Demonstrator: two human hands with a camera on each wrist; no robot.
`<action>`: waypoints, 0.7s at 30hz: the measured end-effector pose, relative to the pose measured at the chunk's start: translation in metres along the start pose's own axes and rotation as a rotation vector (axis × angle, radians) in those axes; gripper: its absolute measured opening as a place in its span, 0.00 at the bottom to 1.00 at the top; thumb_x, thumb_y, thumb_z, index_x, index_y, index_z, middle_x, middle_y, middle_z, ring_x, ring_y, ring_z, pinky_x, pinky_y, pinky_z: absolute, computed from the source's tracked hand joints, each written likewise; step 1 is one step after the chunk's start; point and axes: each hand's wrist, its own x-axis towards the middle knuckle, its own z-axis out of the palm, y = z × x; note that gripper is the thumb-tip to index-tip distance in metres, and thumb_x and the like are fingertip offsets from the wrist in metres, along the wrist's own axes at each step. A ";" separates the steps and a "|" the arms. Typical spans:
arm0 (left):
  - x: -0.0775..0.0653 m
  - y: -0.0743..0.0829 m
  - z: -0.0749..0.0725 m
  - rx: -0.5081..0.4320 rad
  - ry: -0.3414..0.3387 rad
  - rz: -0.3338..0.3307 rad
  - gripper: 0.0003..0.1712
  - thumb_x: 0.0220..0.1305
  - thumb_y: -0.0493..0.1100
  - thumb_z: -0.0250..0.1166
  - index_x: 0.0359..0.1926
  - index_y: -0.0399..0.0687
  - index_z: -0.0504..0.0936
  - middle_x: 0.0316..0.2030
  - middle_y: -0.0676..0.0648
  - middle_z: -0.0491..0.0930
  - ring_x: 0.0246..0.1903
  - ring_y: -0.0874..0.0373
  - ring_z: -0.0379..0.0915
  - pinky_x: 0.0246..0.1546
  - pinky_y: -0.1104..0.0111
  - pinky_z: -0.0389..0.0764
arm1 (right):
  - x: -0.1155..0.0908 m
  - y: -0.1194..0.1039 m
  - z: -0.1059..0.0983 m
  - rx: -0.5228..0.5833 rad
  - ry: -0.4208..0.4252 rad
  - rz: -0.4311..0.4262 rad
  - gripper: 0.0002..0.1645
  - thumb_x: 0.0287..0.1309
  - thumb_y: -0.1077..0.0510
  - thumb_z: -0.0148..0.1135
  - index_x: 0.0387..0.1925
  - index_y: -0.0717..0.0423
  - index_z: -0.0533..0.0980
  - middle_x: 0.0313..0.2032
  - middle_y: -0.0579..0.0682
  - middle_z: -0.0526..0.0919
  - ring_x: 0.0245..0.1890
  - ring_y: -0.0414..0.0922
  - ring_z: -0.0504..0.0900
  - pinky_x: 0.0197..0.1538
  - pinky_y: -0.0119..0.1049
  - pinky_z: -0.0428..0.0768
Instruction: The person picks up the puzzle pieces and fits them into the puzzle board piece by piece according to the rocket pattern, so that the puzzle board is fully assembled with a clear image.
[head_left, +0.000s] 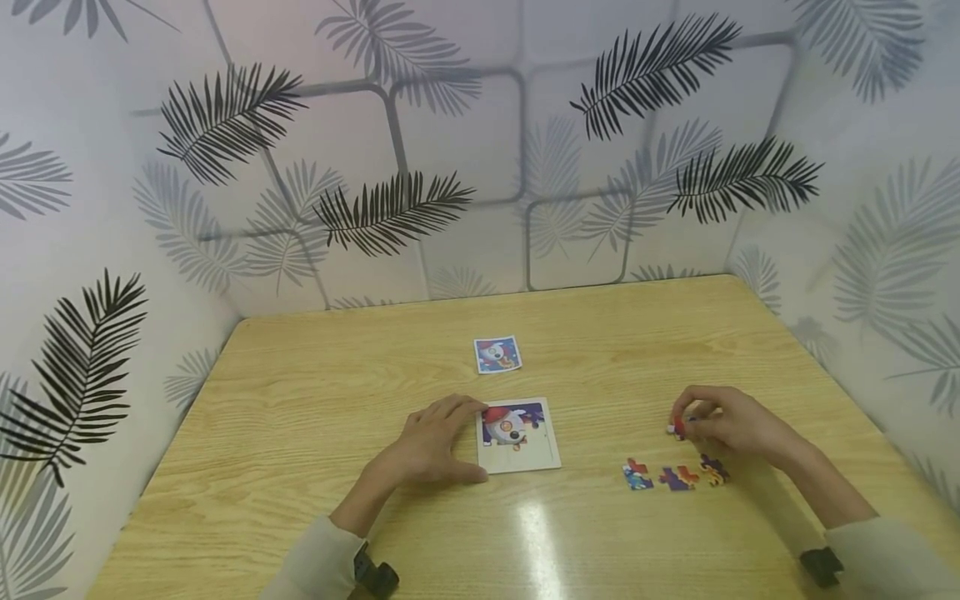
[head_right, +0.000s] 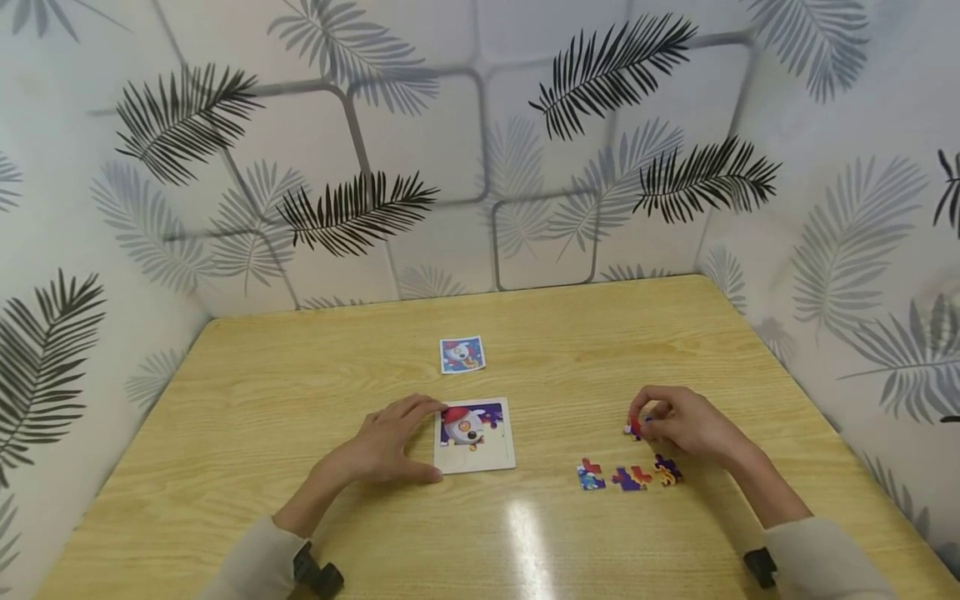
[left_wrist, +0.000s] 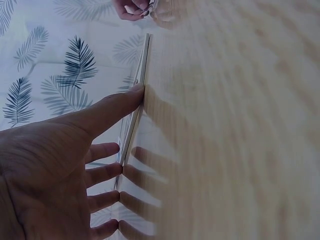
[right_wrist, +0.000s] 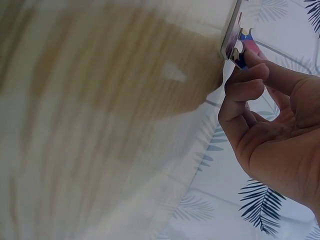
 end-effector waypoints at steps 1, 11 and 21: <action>0.000 0.000 0.000 0.000 0.001 -0.002 0.53 0.49 0.63 0.76 0.74 0.64 0.62 0.73 0.51 0.60 0.75 0.44 0.51 0.70 0.41 0.55 | 0.000 0.000 0.000 0.011 -0.005 -0.008 0.08 0.68 0.63 0.58 0.47 0.59 0.77 0.30 0.57 0.82 0.16 0.37 0.67 0.18 0.28 0.66; 0.000 0.000 0.000 -0.001 0.001 -0.001 0.53 0.49 0.63 0.76 0.74 0.64 0.62 0.72 0.52 0.60 0.75 0.44 0.52 0.70 0.41 0.54 | 0.003 -0.008 -0.002 0.076 -0.022 -0.003 0.13 0.69 0.55 0.59 0.51 0.57 0.77 0.32 0.59 0.85 0.15 0.37 0.65 0.18 0.29 0.66; 0.000 0.000 -0.001 -0.001 0.006 0.018 0.53 0.48 0.63 0.77 0.74 0.63 0.62 0.72 0.51 0.61 0.74 0.44 0.52 0.69 0.40 0.55 | 0.011 -0.019 0.002 0.091 -0.020 -0.047 0.13 0.68 0.54 0.62 0.49 0.55 0.78 0.26 0.62 0.82 0.13 0.36 0.63 0.16 0.33 0.68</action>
